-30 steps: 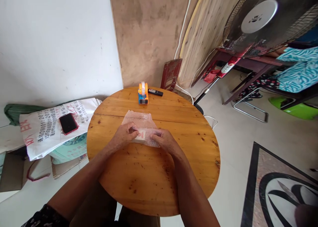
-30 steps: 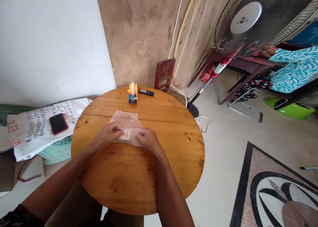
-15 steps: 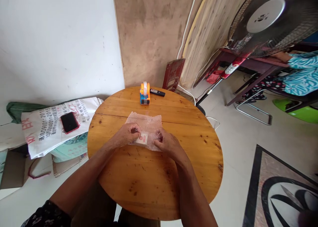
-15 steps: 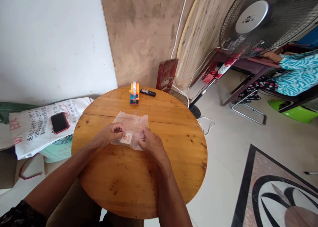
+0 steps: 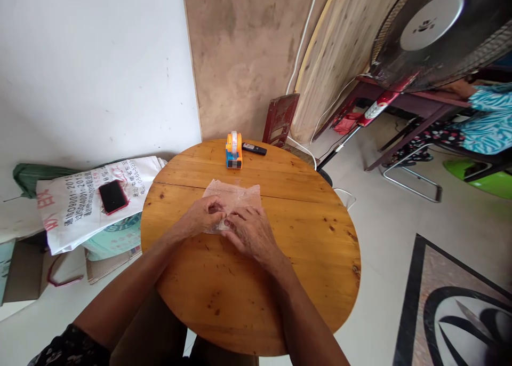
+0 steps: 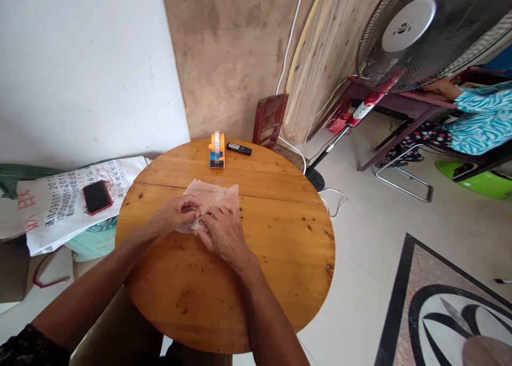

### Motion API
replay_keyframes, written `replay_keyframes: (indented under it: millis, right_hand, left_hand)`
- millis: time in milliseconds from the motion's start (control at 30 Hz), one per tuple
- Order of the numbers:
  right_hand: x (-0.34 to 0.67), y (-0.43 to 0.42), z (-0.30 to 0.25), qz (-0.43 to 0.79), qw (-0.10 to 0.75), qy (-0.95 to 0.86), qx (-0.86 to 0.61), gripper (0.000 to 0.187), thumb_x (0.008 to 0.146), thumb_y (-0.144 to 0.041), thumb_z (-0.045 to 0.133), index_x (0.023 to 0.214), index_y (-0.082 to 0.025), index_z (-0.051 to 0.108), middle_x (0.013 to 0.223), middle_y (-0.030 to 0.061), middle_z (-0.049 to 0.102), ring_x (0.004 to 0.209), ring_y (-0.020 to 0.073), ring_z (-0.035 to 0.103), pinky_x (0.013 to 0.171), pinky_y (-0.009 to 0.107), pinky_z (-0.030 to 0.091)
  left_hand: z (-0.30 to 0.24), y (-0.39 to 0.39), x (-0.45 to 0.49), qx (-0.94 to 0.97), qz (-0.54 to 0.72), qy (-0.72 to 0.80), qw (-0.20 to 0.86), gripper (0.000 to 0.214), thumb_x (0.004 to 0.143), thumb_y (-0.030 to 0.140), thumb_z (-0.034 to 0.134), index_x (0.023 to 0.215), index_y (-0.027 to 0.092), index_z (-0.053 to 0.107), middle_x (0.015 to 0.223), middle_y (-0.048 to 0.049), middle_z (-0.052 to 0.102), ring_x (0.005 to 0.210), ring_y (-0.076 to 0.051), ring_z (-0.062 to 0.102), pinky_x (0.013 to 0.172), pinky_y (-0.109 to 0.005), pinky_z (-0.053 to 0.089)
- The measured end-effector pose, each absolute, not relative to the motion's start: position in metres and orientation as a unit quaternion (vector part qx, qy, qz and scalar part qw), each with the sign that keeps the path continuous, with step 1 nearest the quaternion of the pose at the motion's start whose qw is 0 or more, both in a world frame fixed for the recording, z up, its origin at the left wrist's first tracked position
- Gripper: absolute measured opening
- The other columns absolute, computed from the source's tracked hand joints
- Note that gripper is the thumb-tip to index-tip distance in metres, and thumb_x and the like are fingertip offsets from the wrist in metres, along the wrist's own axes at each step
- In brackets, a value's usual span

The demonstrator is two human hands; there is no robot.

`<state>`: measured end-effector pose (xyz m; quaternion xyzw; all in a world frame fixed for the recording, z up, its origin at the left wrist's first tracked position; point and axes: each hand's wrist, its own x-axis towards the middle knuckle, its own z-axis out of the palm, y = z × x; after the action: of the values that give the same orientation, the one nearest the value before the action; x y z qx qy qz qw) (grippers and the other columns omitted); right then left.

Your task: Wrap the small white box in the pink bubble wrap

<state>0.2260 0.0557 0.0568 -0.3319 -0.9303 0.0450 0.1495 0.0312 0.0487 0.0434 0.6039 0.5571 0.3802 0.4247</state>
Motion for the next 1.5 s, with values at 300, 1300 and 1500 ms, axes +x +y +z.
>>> replay_keyframes:
  millis: [300, 1300, 1500]
  right_hand:
    - [0.220, 0.052, 0.054, 0.014, 0.125, -0.928, -0.351, 0.023, 0.091, -0.035, 0.058, 0.111, -0.026, 0.064, 0.109, 0.0078, 0.063, 0.100, 0.0237, 0.051, 0.085, 0.036, 0.030]
    - [0.207, 0.040, 0.065, -0.044, 0.082, -0.927, -0.365, 0.024, 0.093, -0.025, 0.047, 0.108, -0.025, 0.066, 0.100, 0.0115, 0.060, 0.093, 0.0269, 0.049, 0.090, 0.045, 0.029]
    - [0.208, 0.043, 0.064, -0.028, 0.082, -0.927, -0.365, 0.032, 0.089, -0.020, 0.052, 0.119, -0.026, 0.062, 0.102, 0.0118, 0.062, 0.094, 0.0269, 0.051, 0.091, 0.044, 0.030]
  left_hand:
    - [0.042, 0.032, 0.003, 0.632, 0.271, 0.658, 0.306, 0.037, 0.075, 0.026, 0.054, 0.109, 0.015, 0.063, 0.078, -0.0006, 0.064, 0.069, -0.016, 0.058, 0.064, -0.026, 0.043]
    - [0.042, 0.031, 0.012, 0.407, 0.388, 0.627, 0.538, 0.031, 0.060, 0.041, 0.071, 0.060, 0.017, 0.052, 0.048, 0.0042, 0.051, 0.041, -0.006, 0.043, 0.035, -0.018, 0.030]
    - [0.048, 0.038, 0.034, 0.384, 0.418, 0.590, 0.575, 0.029, 0.059, 0.038, 0.068, 0.067, 0.018, 0.050, 0.061, 0.0003, 0.060, 0.049, -0.011, 0.055, 0.041, -0.021, 0.042]
